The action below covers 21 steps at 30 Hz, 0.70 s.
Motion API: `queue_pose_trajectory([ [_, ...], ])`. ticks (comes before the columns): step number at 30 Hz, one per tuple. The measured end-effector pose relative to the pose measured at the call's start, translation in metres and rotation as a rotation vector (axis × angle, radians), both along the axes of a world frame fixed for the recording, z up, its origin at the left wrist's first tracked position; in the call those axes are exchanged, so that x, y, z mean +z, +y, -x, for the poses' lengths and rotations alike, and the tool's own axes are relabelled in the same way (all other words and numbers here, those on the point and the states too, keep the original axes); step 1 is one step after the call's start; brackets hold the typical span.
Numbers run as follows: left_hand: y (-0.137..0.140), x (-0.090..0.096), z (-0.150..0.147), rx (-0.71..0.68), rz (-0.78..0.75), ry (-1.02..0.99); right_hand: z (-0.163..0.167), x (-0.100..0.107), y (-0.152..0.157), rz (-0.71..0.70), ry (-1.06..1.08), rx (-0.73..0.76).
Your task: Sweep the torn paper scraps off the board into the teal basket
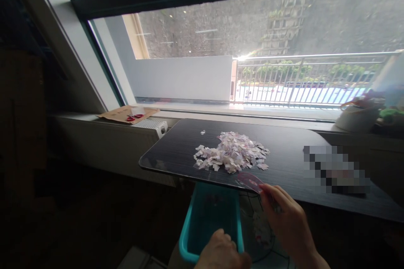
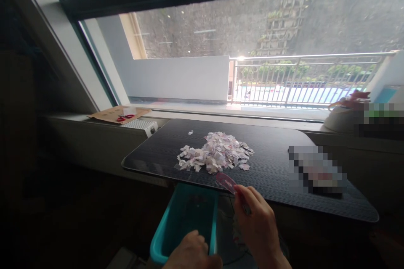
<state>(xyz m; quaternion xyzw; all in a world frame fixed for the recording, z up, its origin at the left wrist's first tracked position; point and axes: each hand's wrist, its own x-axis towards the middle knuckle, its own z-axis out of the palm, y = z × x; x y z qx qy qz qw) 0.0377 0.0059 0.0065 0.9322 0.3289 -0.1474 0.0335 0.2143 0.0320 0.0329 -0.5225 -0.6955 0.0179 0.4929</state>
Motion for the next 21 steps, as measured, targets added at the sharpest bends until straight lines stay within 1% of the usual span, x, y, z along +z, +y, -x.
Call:
queue_pose_trajectory([
  [3, -0.001, -0.006, 0.002, -0.011, -0.020, -0.035, -0.005, -0.002, -0.001, 0.001, -0.018, -0.037],
  [6, -0.002, -0.007, 0.003, -0.005, -0.023, -0.048, -0.002, -0.003, -0.002, 0.011, -0.021, 0.035],
  [8, -0.003, -0.007, 0.004, 0.005, -0.030, -0.076, 0.000, -0.001, 0.002, 0.013, -0.012, 0.053],
  [12, -0.003, -0.016, 0.007, -0.007, -0.099, -0.182, -0.005, 0.009, 0.019, -0.017, -0.037, -0.044],
  [15, -0.002, -0.025, 0.010, -0.013, -0.154, -0.217, -0.011, 0.013, 0.030, -0.006, -0.094, -0.083],
  [18, -0.002, -0.028, 0.011, -0.027, -0.157, -0.218, -0.013, 0.013, 0.031, 0.031, -0.128, -0.081],
  [21, -0.001, -0.027, 0.010, -0.028, -0.142, -0.189, -0.014, 0.012, 0.026, 0.066, -0.126, -0.040],
])
